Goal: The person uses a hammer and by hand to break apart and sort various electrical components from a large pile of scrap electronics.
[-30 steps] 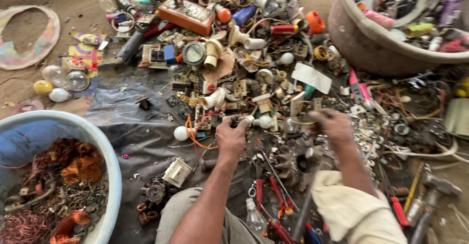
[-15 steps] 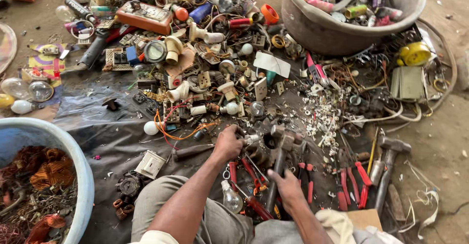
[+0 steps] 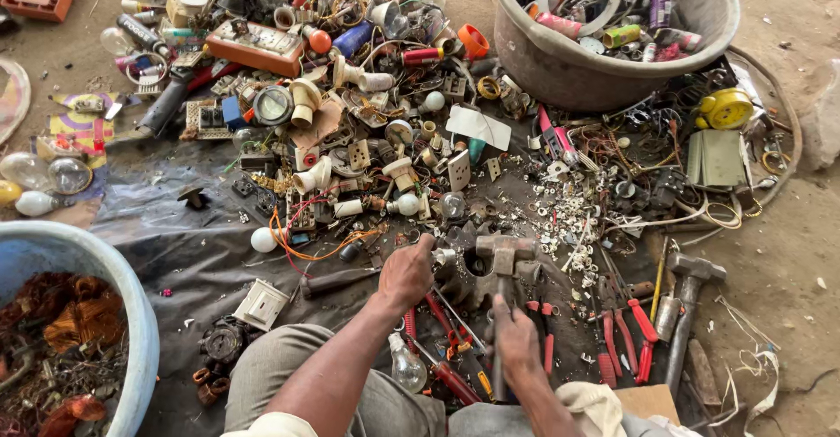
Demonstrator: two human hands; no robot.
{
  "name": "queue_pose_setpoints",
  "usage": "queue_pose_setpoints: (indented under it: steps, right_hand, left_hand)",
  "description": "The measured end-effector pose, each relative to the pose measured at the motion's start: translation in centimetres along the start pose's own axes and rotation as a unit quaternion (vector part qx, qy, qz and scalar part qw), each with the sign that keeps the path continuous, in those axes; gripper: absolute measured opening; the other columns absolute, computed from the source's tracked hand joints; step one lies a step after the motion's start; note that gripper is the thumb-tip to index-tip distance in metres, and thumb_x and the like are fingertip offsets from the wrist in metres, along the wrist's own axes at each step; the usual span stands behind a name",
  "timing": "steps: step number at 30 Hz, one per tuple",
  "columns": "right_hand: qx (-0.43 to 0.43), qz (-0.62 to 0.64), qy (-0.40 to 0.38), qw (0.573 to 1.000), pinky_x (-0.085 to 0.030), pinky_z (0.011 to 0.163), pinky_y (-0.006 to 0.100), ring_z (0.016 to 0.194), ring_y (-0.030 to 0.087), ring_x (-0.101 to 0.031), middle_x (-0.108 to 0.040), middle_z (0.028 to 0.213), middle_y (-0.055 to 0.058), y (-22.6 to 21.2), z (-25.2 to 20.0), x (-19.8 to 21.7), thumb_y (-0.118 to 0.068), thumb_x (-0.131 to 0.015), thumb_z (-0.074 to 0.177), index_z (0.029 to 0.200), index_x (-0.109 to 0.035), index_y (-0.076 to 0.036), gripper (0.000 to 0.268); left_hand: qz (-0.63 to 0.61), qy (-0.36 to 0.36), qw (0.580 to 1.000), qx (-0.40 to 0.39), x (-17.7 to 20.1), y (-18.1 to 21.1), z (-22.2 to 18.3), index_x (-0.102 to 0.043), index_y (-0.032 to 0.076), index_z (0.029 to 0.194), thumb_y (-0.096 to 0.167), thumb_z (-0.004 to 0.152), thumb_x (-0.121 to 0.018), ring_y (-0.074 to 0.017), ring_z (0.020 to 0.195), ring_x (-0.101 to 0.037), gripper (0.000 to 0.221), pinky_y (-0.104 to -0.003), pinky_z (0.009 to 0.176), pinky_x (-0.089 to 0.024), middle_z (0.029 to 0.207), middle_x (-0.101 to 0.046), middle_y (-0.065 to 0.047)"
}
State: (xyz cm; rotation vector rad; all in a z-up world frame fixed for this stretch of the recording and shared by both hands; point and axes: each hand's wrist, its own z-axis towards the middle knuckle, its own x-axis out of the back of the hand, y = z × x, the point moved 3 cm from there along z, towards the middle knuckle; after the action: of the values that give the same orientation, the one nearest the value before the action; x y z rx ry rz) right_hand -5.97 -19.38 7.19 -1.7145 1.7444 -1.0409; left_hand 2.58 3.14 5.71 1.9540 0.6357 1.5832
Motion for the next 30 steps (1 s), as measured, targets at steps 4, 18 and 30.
queue_pose_setpoints:
  steps: [4,18,30]
  right_hand:
    - [0.138,-0.137,0.003,0.981,-0.053,0.045,0.033,0.053,0.014,-0.065,-0.066,0.067,0.004,-2.6,-1.5,0.6,-0.055,-0.059,0.089,0.095,-0.064,-0.008,0.048]
    - [0.218,-0.349,0.065,0.909,-0.056,0.043,0.038,0.047,0.019,-0.064,-0.069,0.068,0.01,-4.1,-2.4,0.1,-0.059,-0.048,0.093,0.124,-0.063,-0.008,0.062]
    - [0.186,-0.35,0.055,0.917,-0.052,0.049,0.04,0.052,0.02,-0.062,-0.072,0.069,0.01,-5.0,-3.4,-0.8,-0.058,-0.053,0.092,0.141,-0.06,-0.014,0.066]
  left_hand:
    - [0.03,0.099,0.992,-0.066,-0.5,-0.8,0.3,-0.051,0.003,0.098,-0.007,0.086,-0.05,-0.0299,0.055,-0.057,0.016,-0.048,0.049,-0.046,0.063,-0.059,-0.016]
    - [-0.015,0.063,0.996,-0.056,0.5,-0.2,0.2,-0.05,-0.002,0.1,-0.008,0.085,-0.05,-0.0342,0.056,-0.062,0.016,-0.052,0.051,-0.048,0.065,-0.062,-0.021]
    - [-0.024,0.071,0.997,-0.035,0.8,-0.5,0.6,-0.051,0.002,0.1,-0.006,0.085,-0.055,-0.0366,0.062,-0.062,0.018,-0.054,0.057,-0.049,0.068,-0.063,-0.02]
